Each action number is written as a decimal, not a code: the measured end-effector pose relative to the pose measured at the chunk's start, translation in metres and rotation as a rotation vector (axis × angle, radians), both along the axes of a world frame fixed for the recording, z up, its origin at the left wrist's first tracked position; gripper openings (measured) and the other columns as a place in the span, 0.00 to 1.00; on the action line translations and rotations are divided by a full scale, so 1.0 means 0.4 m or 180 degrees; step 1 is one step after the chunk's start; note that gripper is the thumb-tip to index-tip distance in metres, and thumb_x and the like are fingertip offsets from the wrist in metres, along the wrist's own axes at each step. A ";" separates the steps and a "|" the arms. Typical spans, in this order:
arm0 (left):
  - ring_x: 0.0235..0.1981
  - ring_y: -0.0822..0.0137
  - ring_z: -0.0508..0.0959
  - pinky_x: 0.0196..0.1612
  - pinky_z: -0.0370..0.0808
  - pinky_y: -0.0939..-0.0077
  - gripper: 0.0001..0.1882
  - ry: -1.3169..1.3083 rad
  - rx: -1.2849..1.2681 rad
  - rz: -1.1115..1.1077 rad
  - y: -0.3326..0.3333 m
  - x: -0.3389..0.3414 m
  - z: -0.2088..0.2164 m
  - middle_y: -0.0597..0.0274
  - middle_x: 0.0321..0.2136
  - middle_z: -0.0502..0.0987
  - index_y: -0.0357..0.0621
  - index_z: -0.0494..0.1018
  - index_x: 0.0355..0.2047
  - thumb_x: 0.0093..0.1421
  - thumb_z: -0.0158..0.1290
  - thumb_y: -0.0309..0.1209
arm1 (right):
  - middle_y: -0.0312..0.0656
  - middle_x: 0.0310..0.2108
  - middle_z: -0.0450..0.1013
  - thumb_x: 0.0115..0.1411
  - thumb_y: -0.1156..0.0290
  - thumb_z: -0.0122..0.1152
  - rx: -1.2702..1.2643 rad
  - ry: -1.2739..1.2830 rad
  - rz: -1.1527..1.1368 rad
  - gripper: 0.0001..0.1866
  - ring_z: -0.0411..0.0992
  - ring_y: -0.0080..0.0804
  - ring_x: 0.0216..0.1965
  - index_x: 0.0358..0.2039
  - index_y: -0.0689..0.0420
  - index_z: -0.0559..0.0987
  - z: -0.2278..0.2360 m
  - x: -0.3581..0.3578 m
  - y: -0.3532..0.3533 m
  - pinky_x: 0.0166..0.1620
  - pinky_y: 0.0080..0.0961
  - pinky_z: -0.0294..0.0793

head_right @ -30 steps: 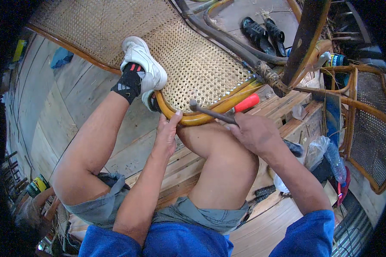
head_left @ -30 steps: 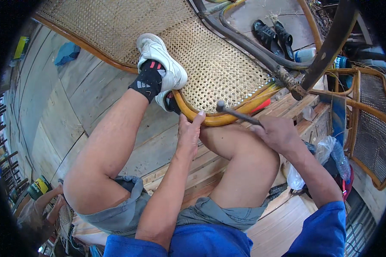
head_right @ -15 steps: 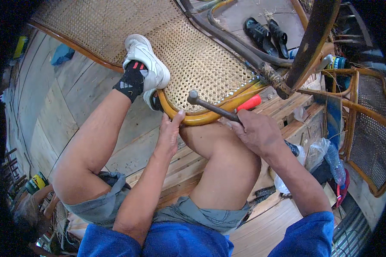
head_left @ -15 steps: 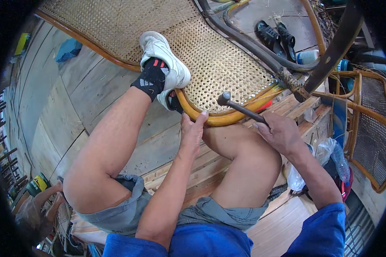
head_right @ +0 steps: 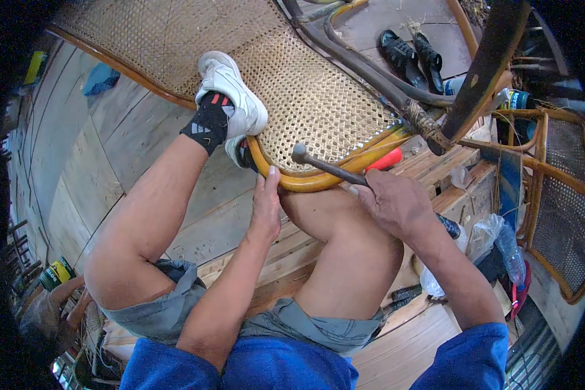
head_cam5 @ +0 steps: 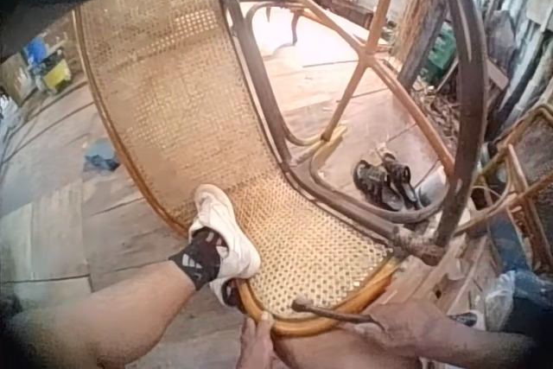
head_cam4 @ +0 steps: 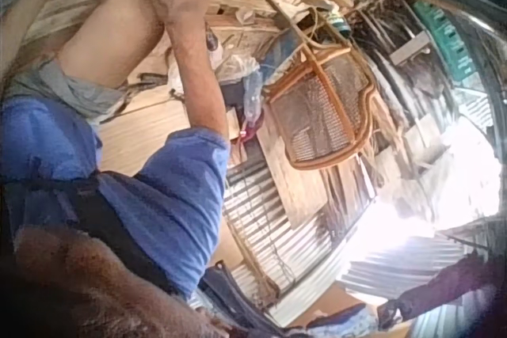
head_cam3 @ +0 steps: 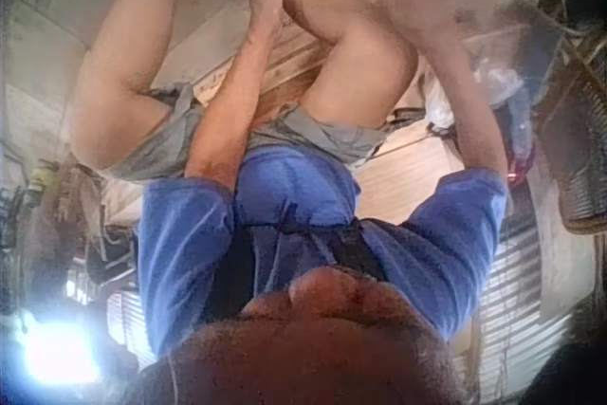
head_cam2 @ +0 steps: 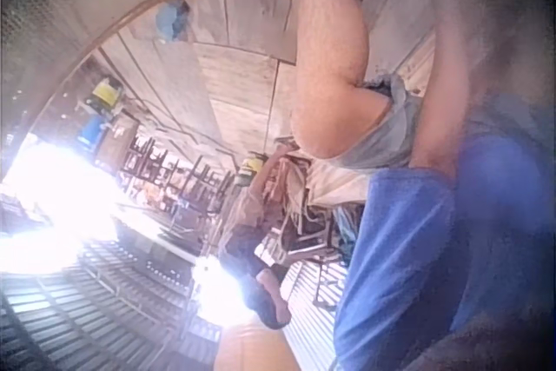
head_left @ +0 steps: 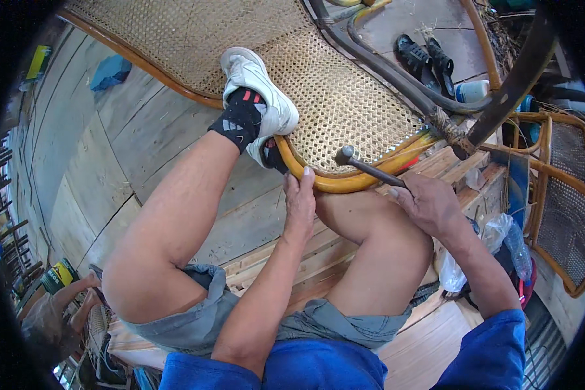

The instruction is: The person repairs a cane chair seat by weaving rattan strips into the wooden frame. They use a hammer to tap the strips into place and pliers to cut excess material. The person works on the edge of the seat, securing the weave along the frame.

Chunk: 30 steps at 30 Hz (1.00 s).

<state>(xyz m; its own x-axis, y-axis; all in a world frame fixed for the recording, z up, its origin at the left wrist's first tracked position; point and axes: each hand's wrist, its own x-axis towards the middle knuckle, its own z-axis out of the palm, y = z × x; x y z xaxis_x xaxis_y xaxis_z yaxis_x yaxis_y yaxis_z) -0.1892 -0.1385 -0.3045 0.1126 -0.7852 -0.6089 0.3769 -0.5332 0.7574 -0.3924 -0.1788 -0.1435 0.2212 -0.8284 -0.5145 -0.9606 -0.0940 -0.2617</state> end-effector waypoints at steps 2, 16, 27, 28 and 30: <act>0.55 0.59 0.60 0.58 0.55 0.66 0.24 -0.0052 0.0055 -0.0091 0.000 0.001 -0.012 0.49 0.52 0.60 0.38 0.61 0.54 0.63 0.43 0.41 | 0.51 0.24 0.71 0.58 0.57 0.53 0.0019 0.0018 0.0048 0.16 0.72 0.52 0.28 0.25 0.59 0.71 -0.007 0.003 0.004 0.31 0.45 0.70; 0.65 0.46 0.42 0.65 0.38 0.59 0.32 -0.0607 0.0173 -0.0466 0.012 0.003 -0.012 0.36 0.62 0.46 0.34 0.56 0.58 0.66 0.31 0.50 | 0.50 0.24 0.73 0.58 0.55 0.53 0.0176 0.0303 0.0034 0.16 0.72 0.51 0.28 0.26 0.56 0.72 -0.001 0.076 -0.027 0.31 0.45 0.70; 0.44 0.63 0.66 0.50 0.64 0.67 0.27 -0.0033 0.0427 0.0472 -0.008 -0.016 -0.039 0.55 0.42 0.68 0.37 0.64 0.49 0.67 0.33 0.49 | 0.52 0.25 0.73 0.56 0.56 0.55 0.0009 0.0066 -0.0003 0.16 0.73 0.51 0.30 0.30 0.58 0.78 0.006 0.128 -0.024 0.35 0.42 0.71; 0.44 0.63 0.66 0.49 0.64 0.68 0.27 0.0337 0.0253 0.0480 0.007 -0.043 -0.084 0.56 0.42 0.68 0.36 0.64 0.47 0.67 0.33 0.49 | 0.49 0.27 0.75 0.55 0.61 0.59 -0.0475 0.0024 0.0118 0.13 0.74 0.44 0.31 0.33 0.58 0.79 -0.052 0.040 0.004 0.36 0.37 0.72; 0.49 0.57 0.64 0.54 0.61 0.66 0.28 -0.0168 0.0099 0.0081 0.006 -0.017 -0.106 0.48 0.47 0.65 0.33 0.61 0.50 0.66 0.33 0.48 | 0.49 0.28 0.74 0.55 0.61 0.58 -0.0402 -0.0240 -0.0166 0.13 0.74 0.44 0.33 0.33 0.58 0.78 -0.018 0.085 -0.005 0.37 0.37 0.71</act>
